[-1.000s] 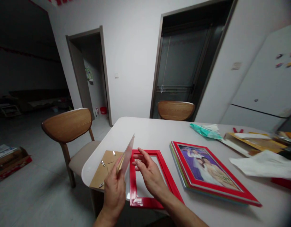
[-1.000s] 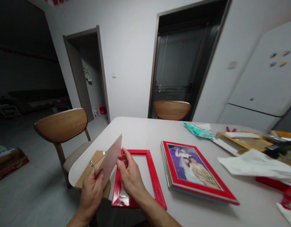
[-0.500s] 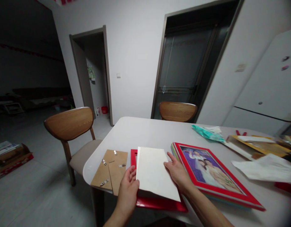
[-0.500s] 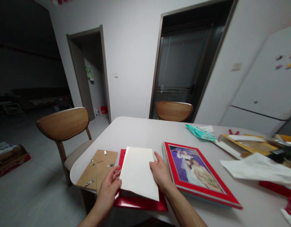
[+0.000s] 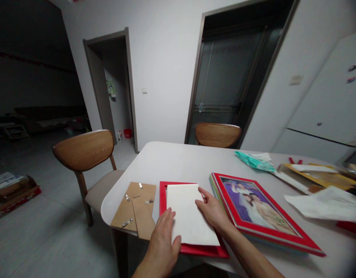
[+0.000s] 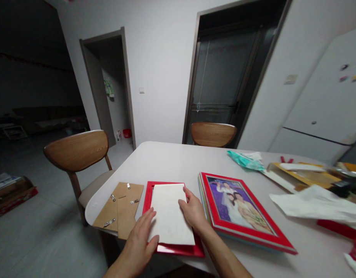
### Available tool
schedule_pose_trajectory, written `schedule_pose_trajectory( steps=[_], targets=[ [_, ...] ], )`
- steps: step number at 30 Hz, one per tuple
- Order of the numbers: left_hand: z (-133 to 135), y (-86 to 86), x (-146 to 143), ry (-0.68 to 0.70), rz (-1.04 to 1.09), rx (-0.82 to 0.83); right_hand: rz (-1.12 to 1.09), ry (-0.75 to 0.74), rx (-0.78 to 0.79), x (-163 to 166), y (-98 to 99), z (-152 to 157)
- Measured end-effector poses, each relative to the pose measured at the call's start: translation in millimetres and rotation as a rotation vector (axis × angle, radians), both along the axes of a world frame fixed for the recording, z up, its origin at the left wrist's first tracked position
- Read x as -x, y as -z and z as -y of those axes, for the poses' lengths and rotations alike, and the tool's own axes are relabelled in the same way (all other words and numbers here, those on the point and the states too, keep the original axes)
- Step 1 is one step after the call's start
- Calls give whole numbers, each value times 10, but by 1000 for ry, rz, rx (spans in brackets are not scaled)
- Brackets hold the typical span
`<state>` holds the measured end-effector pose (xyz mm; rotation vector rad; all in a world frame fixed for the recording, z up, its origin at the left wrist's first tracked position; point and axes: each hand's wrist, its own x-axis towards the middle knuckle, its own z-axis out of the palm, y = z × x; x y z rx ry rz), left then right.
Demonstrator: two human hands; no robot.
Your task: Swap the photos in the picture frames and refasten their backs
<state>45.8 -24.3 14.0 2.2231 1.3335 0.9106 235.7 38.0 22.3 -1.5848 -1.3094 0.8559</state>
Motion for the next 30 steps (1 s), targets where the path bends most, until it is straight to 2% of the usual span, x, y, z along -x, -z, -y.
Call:
schedule_pose_trajectory(
  steps=[7, 12, 18, 22, 25, 30],
  targets=[
    [24, -42, 33, 58, -105, -11, 580, -83, -76, 63, -97, -16],
    [50, -157, 25, 88, -169, 35, 772, -27, -146, 90, -116, 13],
    [15, -297, -37, 80, -321, 126, 812, -59, -241, 78, -17, 106],
    [-5, -294, -48, 62, -339, 99, 811, -67, -306, 96, 43, 215],
    [12, -286, -23, 103, -318, 58, 785, -85, -342, 97, 56, 250],
    [2, -308, -31, 139, -349, 103, 768, -123, -377, 108, 29, 252]
  ],
)
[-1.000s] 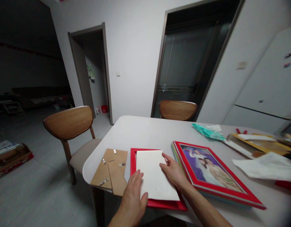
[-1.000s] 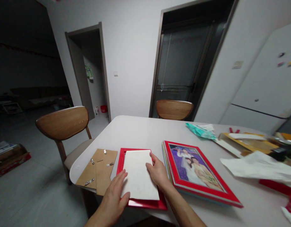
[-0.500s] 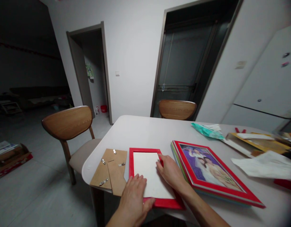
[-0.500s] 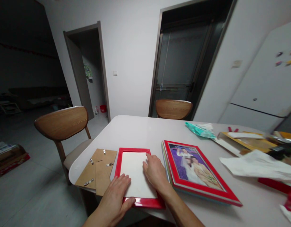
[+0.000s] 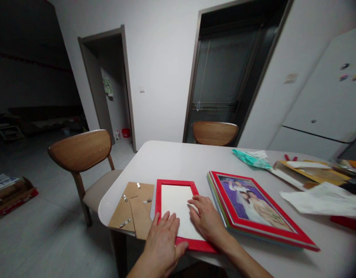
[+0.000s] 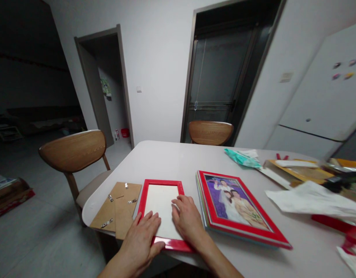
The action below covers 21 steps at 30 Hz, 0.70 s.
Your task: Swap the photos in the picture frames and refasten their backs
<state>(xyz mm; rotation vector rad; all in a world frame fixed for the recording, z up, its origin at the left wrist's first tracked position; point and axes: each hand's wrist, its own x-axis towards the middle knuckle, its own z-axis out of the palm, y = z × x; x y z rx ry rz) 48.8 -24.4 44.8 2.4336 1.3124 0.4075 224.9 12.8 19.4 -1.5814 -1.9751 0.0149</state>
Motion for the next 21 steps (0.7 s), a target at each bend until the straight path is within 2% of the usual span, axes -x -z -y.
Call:
schedule_pose_trajectory(
  steps=[3, 7, 10, 13, 17, 21],
  targets=[
    [-33, 22, -13, -12, 5, -9, 31, -19, 20, 18, -30, 24],
    [-16, 69, 57, -51, 115, -84, 12, -124, 60, 7, -42, 107],
    [38, 65, 134, 14, 196, -127, -24, -197, 54, -14, -42, 178],
    [70, 47, 164, 52, 149, -103, -14, -226, 70, -12, -60, 223],
    [60, 60, 130, 20, 58, -51, 12, -239, 81, 28, -106, 253],
    [61, 83, 114, 27, 60, -57, 11, -297, 123, 54, -142, 284]
  ],
)
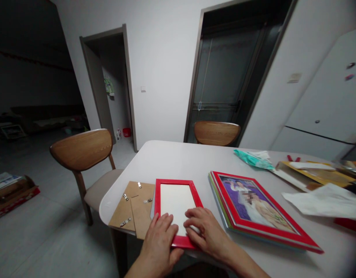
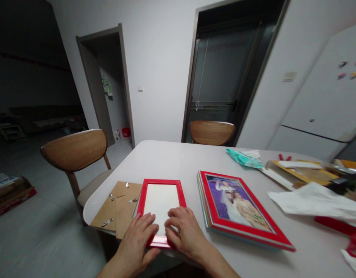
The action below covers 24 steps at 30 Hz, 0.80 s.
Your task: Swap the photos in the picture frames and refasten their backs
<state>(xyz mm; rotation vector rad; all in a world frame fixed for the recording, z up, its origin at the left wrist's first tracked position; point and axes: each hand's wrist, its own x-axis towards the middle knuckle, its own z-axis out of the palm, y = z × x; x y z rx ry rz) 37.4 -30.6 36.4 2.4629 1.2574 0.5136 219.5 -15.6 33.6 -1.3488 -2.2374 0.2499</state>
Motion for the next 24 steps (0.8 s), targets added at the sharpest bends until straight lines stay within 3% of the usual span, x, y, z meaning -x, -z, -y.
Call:
schedule_pose_trajectory(
  steps=[5, 12, 18, 21, 24],
  targets=[
    [-31, -16, 318, -41, 111, -87, -40, 7, 27, 57, -37, -8],
    [-187, 123, 1098, -397, -81, -56, -73, -40, 9, 683, -179, -46],
    [-230, 213, 1254, -472, -57, -167, 105, 28, -9, 1325, -64, -153],
    [-240, 247, 1323, -495, -18, -205, 39, 48, 14, 1411, -7, -202],
    [-216, 256, 1319, -481, 44, -282, -112, 38, 26, 1331, -69, -192]
  ],
)
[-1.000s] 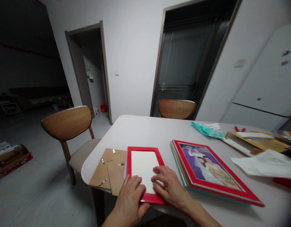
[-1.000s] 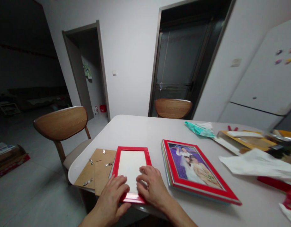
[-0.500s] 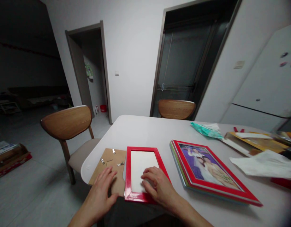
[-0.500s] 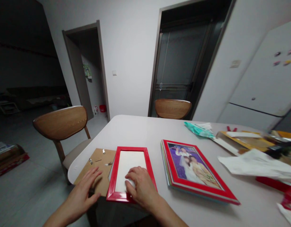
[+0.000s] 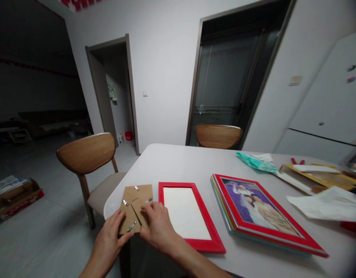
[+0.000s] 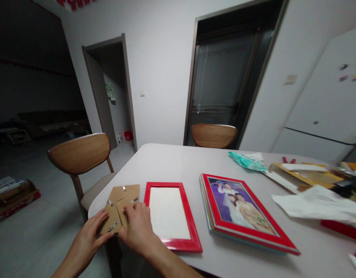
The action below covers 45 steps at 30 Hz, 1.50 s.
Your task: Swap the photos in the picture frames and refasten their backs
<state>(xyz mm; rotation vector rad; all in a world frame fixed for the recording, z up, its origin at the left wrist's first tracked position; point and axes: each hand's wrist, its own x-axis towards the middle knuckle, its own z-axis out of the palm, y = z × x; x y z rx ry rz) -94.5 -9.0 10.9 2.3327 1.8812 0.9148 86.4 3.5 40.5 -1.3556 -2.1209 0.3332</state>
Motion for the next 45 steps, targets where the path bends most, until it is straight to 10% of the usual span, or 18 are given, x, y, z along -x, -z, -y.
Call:
schedule_pose_trajectory(
  steps=[7, 16, 28, 45],
  targets=[
    [148, -230, -567, 184, 35, -243, -206, -49, 16, -670, -306, 216],
    [91, -140, -1296, 337, 16, -25, -76, 80, 144, -1428, -89, 317],
    [94, -233, -1275, 353, -12, 147, 76, 146, -66, -1346, 237, 185],
    [87, -223, -1247, 420, 19, 298, 321, 246, -56, -1340, 81, -106]
  ],
)
